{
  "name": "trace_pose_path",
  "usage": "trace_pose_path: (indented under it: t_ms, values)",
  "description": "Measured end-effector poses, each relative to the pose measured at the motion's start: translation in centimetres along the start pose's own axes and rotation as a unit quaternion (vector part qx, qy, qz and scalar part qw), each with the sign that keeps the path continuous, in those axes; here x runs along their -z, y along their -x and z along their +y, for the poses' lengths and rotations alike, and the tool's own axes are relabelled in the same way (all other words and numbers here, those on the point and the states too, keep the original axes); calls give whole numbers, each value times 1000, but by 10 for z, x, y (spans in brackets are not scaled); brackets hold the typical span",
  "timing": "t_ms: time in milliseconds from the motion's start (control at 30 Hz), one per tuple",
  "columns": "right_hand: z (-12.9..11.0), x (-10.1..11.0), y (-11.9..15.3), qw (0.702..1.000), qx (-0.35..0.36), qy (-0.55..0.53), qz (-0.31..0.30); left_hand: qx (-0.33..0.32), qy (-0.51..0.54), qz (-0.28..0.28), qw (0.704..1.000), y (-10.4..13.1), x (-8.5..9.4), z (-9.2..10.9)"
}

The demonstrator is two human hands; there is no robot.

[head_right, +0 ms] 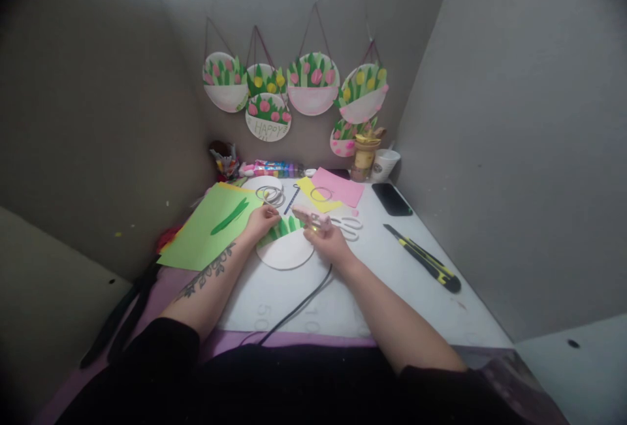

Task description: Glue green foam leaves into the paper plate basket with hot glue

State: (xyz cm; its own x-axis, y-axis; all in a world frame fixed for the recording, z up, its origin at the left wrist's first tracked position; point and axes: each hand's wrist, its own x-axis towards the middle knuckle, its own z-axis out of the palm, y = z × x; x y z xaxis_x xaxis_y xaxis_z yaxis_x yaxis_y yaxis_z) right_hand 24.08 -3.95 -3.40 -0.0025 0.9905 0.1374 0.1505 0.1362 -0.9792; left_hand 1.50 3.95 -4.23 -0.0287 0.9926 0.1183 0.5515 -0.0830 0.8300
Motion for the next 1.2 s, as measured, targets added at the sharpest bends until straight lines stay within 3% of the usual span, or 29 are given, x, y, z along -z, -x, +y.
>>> trace_pose_path:
  t_ms: [333, 667, 767, 900, 1200]
  values:
    - [3, 1, -2, 1000, 8, -9, -15, -19, -128, -64, 990, 4, -5, 10]
    - [-1, 0, 1, 1000, -1, -8, -9, -10, -175, -49, 983, 1, 6, 10]
    - [-3, 0, 0, 1000, -2, -6, -11, -76, -199, -62, 975, 1, 4, 8]
    - [-4, -1, 0, 1000, -1, -11, -22, -192, -264, -124, 937, 1, -2, 5]
    - [-4, -1, 0, 1000, 8, 5, -22, -199, -312, -153, 916, -2, -4, 1]
